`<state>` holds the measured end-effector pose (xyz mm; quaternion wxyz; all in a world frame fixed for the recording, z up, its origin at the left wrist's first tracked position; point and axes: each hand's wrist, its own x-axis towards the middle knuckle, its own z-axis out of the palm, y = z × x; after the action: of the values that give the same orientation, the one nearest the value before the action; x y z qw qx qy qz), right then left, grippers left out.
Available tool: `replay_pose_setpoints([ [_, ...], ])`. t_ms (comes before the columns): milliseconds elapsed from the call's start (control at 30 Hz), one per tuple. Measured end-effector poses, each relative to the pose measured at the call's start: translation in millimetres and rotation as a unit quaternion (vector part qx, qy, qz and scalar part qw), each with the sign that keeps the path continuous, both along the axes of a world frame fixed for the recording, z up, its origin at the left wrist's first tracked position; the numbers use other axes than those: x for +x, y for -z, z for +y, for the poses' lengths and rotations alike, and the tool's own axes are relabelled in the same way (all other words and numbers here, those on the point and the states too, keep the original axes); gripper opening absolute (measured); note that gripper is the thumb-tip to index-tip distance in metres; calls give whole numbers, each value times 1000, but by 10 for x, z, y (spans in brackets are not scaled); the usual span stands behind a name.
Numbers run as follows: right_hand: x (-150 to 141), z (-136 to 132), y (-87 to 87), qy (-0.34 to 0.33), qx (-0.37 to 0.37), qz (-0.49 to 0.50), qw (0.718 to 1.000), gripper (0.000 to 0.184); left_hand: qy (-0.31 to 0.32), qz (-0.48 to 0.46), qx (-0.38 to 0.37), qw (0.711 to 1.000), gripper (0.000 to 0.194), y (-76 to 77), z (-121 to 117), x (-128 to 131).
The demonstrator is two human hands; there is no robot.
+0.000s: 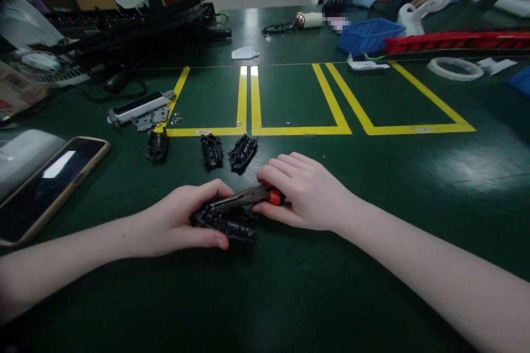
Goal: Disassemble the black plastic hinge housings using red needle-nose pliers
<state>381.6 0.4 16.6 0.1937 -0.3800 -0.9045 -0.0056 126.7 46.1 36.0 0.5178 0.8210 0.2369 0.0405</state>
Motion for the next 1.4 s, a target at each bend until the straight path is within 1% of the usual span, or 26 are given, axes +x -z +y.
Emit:
replay_pose_setpoints([
  [200,-12,7,-12,2,-7,-8,1000,30,4,-2,-8,1000,44,-27,9,10],
  [300,-22,4,-27,1,-13,-18,1000,30,21,-13,-8,1000,45,-28,28,16],
  [367,-31,0,-35,-1,-14,-21,1000,31,40,-30,1,999,45,-16,38,23],
  [467,-40,-7,-39,-4,-14,-23,1000,30,49,-36,30,998,44,8,46,36],
  [600,-37,-14,-34,0,-8,-26,1000,29,41,-32,64,997,40,18,43,35],
  [733,-34,-18,-28,19,7,-33,999,28,28,-26,64,997,41,13,28,17],
  [833,-41,-18,-28,18,19,-36,999,28,20,-26,70,997,41,13,20,18],
  [1067,-33,0,-27,34,-1,0,999,28,29,-38,51,998,36,-16,28,29],
  [1167,-28,0,-20,28,4,2,1000,30,32,-32,42,998,36,-20,31,22],
  [1400,-24,-5,-22,17,0,6,1000,32,35,-25,62,997,39,7,37,22],
])
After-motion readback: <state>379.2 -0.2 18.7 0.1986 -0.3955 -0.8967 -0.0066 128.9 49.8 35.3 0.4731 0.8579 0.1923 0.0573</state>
